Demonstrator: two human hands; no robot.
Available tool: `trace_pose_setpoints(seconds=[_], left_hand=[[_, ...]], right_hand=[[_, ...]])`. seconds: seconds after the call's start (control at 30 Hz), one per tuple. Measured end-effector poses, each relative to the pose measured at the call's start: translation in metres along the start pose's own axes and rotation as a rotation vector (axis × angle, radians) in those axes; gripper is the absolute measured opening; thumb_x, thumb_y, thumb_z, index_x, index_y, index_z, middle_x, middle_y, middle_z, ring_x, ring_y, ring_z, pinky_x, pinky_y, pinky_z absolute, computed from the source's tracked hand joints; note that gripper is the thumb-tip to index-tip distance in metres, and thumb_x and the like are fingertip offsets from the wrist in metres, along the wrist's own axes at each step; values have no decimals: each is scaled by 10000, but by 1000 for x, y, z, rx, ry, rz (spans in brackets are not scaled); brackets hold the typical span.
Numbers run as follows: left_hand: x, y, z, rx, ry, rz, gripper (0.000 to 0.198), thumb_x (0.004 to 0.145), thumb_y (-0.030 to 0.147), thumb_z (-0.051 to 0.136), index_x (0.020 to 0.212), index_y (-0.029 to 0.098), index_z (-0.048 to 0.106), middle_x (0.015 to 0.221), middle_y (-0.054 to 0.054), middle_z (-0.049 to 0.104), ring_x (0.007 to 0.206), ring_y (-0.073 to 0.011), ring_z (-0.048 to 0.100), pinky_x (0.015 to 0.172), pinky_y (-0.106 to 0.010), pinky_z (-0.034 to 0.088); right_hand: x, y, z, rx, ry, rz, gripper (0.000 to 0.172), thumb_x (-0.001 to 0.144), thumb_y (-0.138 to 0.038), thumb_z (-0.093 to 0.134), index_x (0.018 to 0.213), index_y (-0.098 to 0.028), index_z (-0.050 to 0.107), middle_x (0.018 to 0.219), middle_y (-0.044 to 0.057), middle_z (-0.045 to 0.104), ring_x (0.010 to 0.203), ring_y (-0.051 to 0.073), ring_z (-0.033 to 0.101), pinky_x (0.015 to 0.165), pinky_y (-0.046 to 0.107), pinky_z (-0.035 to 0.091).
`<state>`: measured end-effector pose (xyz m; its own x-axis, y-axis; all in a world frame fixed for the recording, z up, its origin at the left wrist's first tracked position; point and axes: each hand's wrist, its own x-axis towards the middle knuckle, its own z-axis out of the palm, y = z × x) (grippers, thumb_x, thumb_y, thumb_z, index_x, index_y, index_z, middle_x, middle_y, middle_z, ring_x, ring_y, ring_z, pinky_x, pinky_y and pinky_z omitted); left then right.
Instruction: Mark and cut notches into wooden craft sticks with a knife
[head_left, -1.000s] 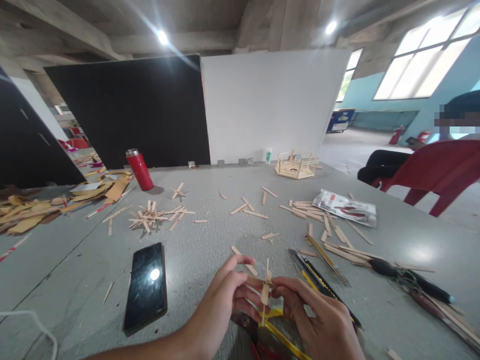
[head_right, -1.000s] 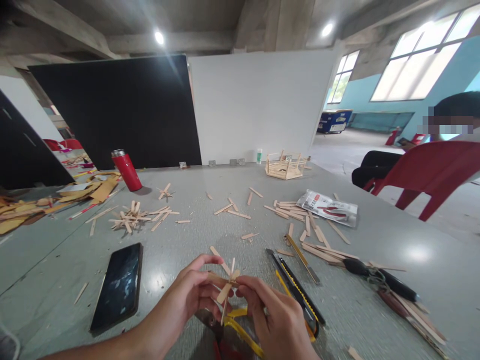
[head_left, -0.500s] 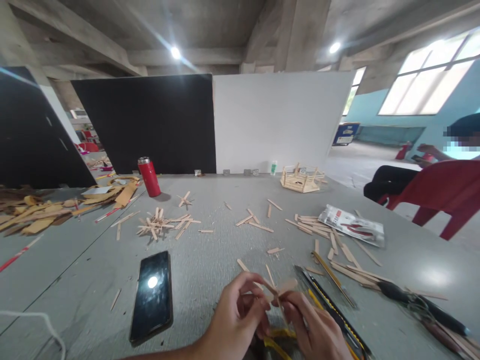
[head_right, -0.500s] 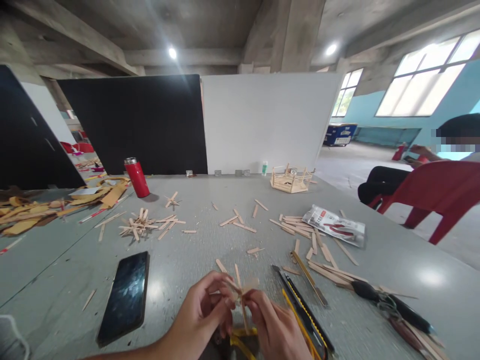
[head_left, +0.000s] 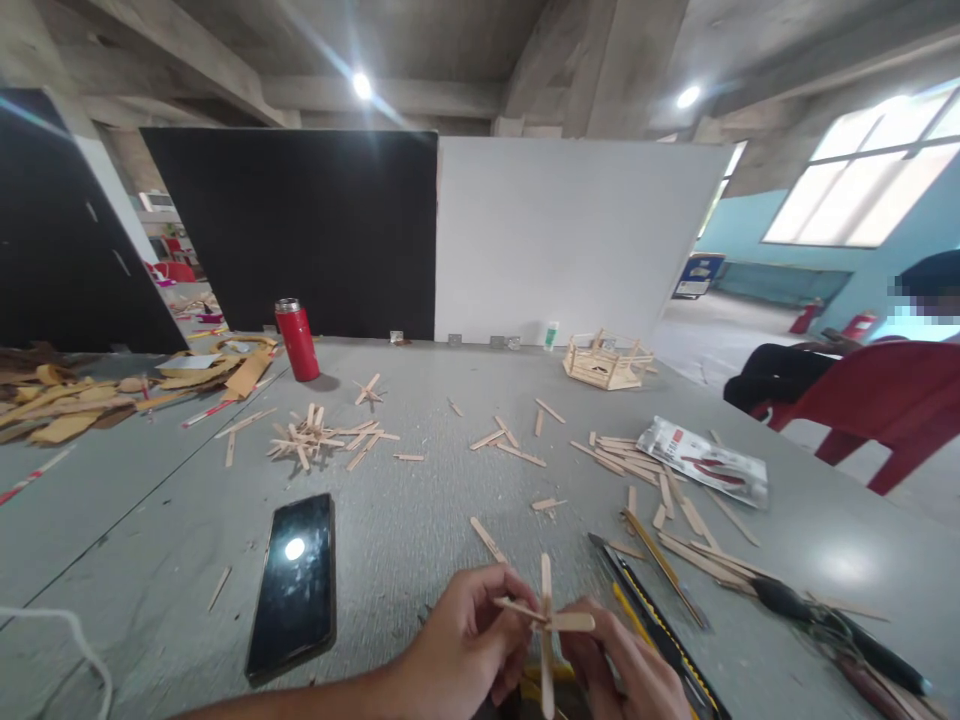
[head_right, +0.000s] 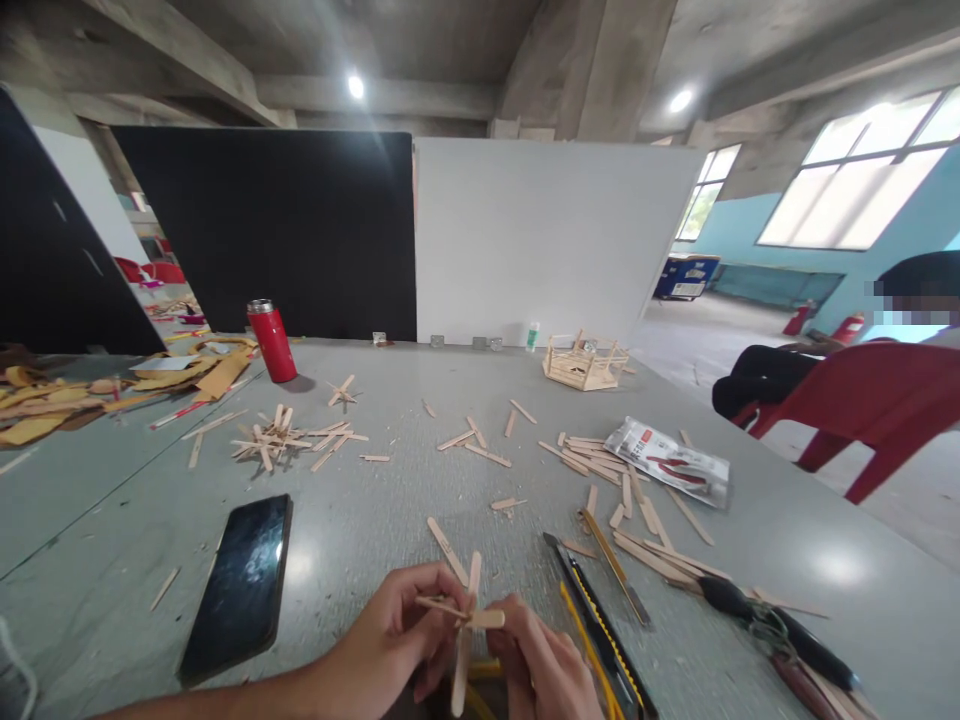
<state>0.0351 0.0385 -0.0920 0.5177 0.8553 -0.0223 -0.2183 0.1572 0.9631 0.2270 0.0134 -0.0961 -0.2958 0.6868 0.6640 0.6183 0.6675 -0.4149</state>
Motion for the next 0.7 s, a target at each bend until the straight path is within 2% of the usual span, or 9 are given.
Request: trace_pose_setpoints(seconds=[0.07,0.2,0.33,0.53,0.7], left_hand=[[-2,1,1,0,-15,-9,645,804,844,658,849,216,519,475,110,391,391,-66,308,398,-210,244],[-6,4,2,16,22,0,599,864,799,635,911,212,523,493,121,373,426,-71,312,421,-205,235],[-7,5,3,34,0,1,628,844,825,629,883,207,525,513,109,389,446,-74,325,437,-216,247],[-9,10,3,81,49,34,550,936,738,595,933,190,549,532,104,390,479,-82,349,471,-219,252],[-10,17,4,69,-38,55,558,942,739,583,950,182,557,637,55,523,461,-63,420,453,-206,300]], right_hand=[[0,0,0,11,-19,-7,208,1068,-184,437,922,-282,549,683,-59,663,509,94,618,550,135,514],[0,1,-1,-20,33,49,163,1052,-153,467,1025,-281,565,652,-70,632,474,98,577,520,138,492],[-3,-1,-3,8,-20,31,191,1046,-176,452,970,-283,592,715,-51,702,528,98,640,573,139,526],[-2,-5,-8,-47,41,144,164,1058,-218,491,981,-269,627,665,-54,679,506,112,625,546,154,522],[1,-8,-4,-10,24,144,238,1070,-276,484,882,-252,627,633,-45,680,485,107,624,519,148,512]])
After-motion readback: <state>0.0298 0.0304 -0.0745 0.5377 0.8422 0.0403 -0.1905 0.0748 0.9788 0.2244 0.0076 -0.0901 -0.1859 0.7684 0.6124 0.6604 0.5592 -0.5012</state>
